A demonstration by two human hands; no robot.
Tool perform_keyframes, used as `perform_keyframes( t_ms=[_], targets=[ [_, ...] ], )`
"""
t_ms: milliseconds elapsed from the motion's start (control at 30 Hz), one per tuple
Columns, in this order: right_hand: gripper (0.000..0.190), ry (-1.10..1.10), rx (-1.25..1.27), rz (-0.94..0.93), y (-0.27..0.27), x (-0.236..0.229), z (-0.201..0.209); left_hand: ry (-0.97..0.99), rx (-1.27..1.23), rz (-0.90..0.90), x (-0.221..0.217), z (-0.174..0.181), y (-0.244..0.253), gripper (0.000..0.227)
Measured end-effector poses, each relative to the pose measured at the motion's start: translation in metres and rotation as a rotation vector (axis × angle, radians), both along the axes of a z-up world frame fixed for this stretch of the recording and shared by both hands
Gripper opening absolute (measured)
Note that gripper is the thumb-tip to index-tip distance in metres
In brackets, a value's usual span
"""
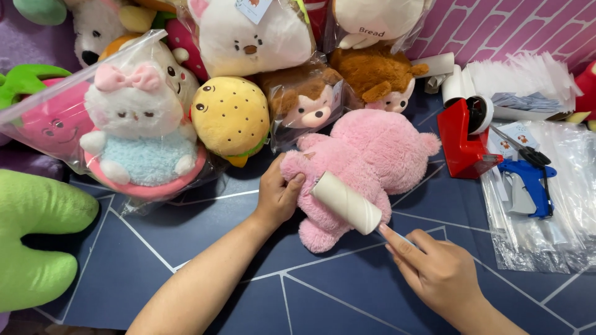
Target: Cleaning a pink plush toy using a lint roller to remove dust or lint.
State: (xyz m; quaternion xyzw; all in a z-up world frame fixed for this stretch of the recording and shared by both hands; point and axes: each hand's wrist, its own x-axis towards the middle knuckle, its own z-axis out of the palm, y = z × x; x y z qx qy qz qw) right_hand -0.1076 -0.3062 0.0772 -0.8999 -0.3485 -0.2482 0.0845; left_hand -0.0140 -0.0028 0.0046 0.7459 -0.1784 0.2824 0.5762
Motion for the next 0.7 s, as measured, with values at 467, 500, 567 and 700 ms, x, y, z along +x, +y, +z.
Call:
perform_keyframes(
  t_ms=[467, 500, 567, 700],
  targets=[
    [0.036, -0.012, 0.063, -0.087, -0.01, 0.027, 0.003, 0.043, -0.014, 0.035, 0.006, -0.004, 0.004, 0.048],
    [0.036, -0.063, 0.004, -0.136, -0.011, 0.031, 0.004, 0.048, -0.016, 0.044, 0.007, -0.007, 0.004, 0.048],
    [0.034, -0.069, -0.02, -0.231, -0.017, 0.048, 0.006, 0.051, -0.013, 0.036, 0.005, -0.004, 0.004, 0.048],
    [0.031, -0.098, -0.102, -0.483, -0.024, 0.077, 0.013, 0.053, -0.011, 0.029, 0.005, -0.005, 0.002, 0.046]
  ],
)
